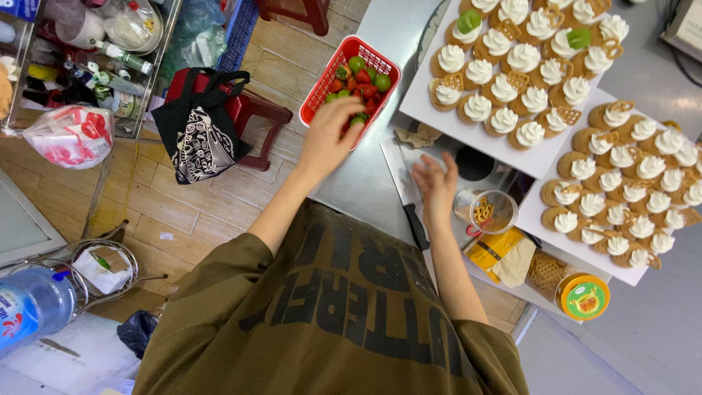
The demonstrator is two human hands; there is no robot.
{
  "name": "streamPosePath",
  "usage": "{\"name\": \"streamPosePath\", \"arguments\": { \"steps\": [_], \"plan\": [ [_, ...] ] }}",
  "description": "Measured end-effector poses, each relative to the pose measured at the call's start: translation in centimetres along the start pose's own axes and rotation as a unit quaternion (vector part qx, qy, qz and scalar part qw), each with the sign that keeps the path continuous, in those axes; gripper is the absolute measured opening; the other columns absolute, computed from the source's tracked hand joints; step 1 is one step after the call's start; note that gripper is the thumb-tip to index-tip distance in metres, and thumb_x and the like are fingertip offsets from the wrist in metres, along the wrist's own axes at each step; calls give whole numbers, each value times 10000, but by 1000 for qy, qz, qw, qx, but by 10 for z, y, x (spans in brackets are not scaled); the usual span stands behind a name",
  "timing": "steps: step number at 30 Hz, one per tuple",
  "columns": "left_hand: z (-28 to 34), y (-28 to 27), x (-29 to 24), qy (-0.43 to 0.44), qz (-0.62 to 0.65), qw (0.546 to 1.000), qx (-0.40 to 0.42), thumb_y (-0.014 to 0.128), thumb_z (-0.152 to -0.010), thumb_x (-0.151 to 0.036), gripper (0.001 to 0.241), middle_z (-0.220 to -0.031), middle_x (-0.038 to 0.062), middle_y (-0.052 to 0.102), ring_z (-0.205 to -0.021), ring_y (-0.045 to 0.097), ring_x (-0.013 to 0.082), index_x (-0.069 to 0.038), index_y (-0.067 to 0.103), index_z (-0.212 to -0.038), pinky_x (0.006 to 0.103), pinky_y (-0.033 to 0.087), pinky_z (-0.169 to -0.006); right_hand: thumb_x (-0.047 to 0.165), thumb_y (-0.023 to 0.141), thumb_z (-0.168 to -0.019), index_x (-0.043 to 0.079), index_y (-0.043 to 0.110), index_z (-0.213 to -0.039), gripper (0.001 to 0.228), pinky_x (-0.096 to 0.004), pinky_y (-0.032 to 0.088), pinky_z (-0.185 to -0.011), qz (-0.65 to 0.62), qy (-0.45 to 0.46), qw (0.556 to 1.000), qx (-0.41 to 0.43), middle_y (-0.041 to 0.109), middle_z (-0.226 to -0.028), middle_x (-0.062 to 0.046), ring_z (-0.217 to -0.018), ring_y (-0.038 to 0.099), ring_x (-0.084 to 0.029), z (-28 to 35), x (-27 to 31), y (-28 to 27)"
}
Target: The person slices green grapes and strawberries on a cutting board using a knife. They then place the fruit slices on top of cupcakes arranged on trays.
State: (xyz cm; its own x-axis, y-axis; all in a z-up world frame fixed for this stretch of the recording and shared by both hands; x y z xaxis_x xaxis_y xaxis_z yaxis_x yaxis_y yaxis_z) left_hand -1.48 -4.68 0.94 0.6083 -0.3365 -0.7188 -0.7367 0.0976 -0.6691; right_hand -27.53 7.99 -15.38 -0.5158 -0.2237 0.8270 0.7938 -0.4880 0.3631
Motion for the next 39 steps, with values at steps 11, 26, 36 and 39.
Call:
{"name": "streamPosePath", "arguments": {
  "steps": [11, 26, 36, 39],
  "plan": [
    [9, 217, -4, 219, -101, 965, 99, 664, -804, -47, 498, -1429, 158, 513, -1165, 603, 368, -63, 605, -1298, 452, 525, -969, 58, 575, -1025, -9, 586, -1334, 316, -283, 533, -949, 296, -77, 948, 91, 675, -1285, -123, -1100, 675, -164, 87, -7, 11],
    [55, 93, -24, -75, 239, 963, 98, 701, -953, -210, 202, -949, 119, 729, -874, 729, 279, -51, 637, -1059, 367, 559, -760, 56, 635, -1031, 1, 579, -1289, 269, -322, 584, -845, 15, 38, 987, 156, 682, -1161, -86, -995, 671, -156, 35, -5, 26],
    [38, 22, 9, -45, 140, 978, 148, 765, -890, -248, 218, -777, 87, 705, -692, 690, 205, -74, 684, -993, 348, 519, -632, 83, 688, -967, 4, 675, -1085, 142, -252, 519, -736, 230, -22, 954, 191, 714, -957, -48, -799, 630, -107, 28, 13, 42],
    [16, 10, 20, 1, 126, 985, 117, 757, -907, -228, 179, -807, 56, 714, -715, 701, 188, -77, 671, -948, 343, 538, -635, 68, 695, -993, 13, 608, -1176, 210, -248, 438, -706, 163, -49, 980, 99, 661, -1036, -66, -844, 573, -107, 38, 27, 13]
  ]
}}
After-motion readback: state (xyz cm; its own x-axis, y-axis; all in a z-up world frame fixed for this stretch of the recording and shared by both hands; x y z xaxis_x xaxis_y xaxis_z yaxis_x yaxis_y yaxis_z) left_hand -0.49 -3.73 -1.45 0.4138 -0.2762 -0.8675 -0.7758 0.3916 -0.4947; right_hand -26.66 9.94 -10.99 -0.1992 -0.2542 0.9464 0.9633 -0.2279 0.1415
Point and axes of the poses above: each hand's wrist, its own z-axis away from the middle knuckle, its own y-axis out of the palm, x = y × z, the point moved 5 cm from there along -z, towards the middle knuckle
